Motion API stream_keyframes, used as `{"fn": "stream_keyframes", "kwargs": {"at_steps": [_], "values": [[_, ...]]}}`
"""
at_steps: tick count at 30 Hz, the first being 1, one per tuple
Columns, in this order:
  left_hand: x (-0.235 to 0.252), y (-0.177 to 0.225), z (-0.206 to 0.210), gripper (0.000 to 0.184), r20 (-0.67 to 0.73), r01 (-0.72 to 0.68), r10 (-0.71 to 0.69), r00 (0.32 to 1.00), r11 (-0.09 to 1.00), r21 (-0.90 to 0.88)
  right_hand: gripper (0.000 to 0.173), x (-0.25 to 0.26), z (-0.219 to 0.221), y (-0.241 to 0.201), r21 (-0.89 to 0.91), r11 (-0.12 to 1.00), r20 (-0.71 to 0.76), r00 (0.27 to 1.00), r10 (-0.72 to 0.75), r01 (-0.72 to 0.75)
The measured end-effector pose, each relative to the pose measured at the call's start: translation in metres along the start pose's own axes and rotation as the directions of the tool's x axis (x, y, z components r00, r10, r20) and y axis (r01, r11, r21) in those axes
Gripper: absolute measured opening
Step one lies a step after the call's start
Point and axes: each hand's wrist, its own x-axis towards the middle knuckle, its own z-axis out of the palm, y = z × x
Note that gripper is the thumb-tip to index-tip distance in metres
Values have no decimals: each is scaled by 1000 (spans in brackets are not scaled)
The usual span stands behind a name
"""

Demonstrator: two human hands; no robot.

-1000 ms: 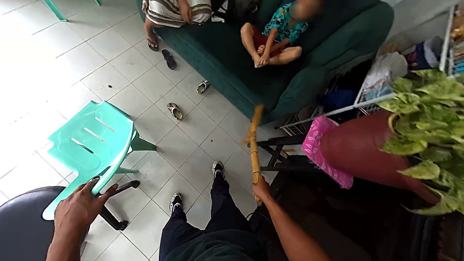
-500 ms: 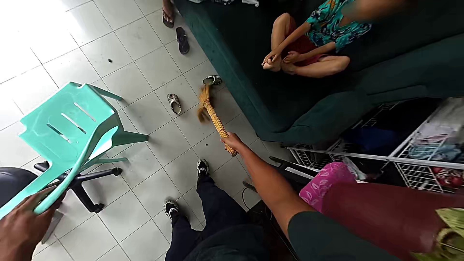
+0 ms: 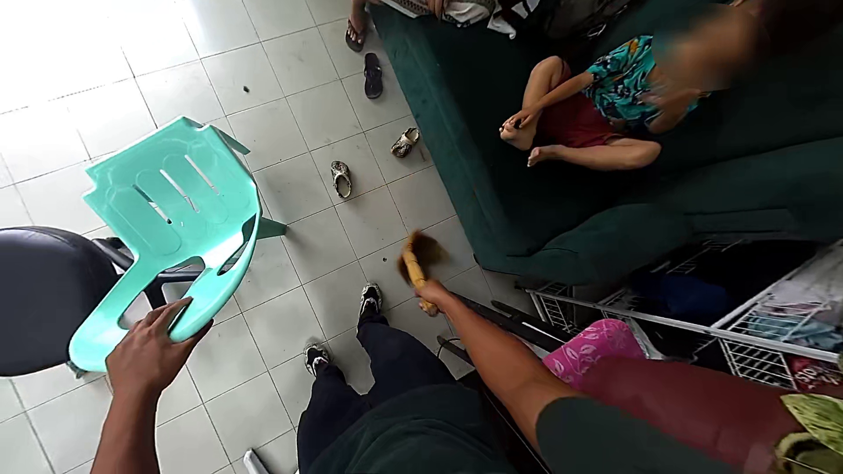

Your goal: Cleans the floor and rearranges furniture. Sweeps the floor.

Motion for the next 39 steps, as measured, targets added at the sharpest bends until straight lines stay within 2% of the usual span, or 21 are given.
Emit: {"fn": "stream_keyframes", "kwargs": {"at_steps": [2, 4, 6, 8, 10, 12, 15, 17, 20, 22, 25, 27, 29, 33, 36, 39], "values": [[-2, -1, 2, 63, 32, -14, 14, 999, 1000, 13, 43, 2, 29, -27, -49, 991, 105, 987, -121, 126], [-2, -5, -2, 70, 137, -58, 54, 989, 998, 28, 45, -6, 52, -33, -18, 975, 155, 964, -215, 220], [1, -17, -15, 80, 298, -150, 133, 945, 988, 34, 51, -26, 63, -14, -6, 955, 135, 946, -294, 298], [10, -33, -30, 70, 429, -179, 176, 886, 983, -32, 59, -52, 68, 35, -58, 937, 52, 939, -341, 344], [26, -51, -35, 66, 489, -106, 123, 864, 992, -61, 67, -85, 81, 106, -177, 936, -89, 942, -323, 304], [38, -58, -39, 68, 492, -12, 40, 870, 998, -60, 74, -125, 101, 181, -253, 947, -208, 944, -255, 200], [62, -66, -42, 81, 509, 22, -27, 860, 1000, 14, 73, -168, 136, 262, -161, 987, -304, 950, -70, 22], [74, -72, -33, 86, 520, 80, -83, 850, 996, 29, 62, -172, 143, 274, -19, 994, -270, 958, 98, -107], [70, -72, -14, 87, 537, 124, -98, 838, 992, -11, 35, -137, 137, 237, 161, 970, -137, 969, 203, -181], [57, -71, 0, 87, 560, 104, -89, 824, 995, 5, 34, -105, 145, 186, 150, 973, -26, 983, 180, -174], [33, -60, 16, 90, 589, 116, -128, 798, 992, 58, 37, -68, 172, 98, 94, 995, 85, 996, 34, -42], [11, -55, 27, 91, 594, 129, -157, 789, 988, 90, 39, -63, 185, 52, 147, 988, 111, 992, -63, 47], [-5, -56, 34, 90, 589, 149, -183, 787, 983, 106, 44, -71, 185, 25, 194, 974, 89, 987, -137, 117], [-12, -53, 20, 89, 586, 129, -191, 788, 981, 146, 67, -105, 141, 27, 19, 964, -38, 964, -263, 264], [-19, -34, -13, 89, 613, 104, -184, 768, 981, 164, 71, -121, 85, 45, -59, 946, -91, 942, -323, 318], [-56, -16, -64, 86, 668, 87, -203, 716, 975, 203, 69, -120, 22, 44, -86, 939, -91, 936, -341, 334]]}}
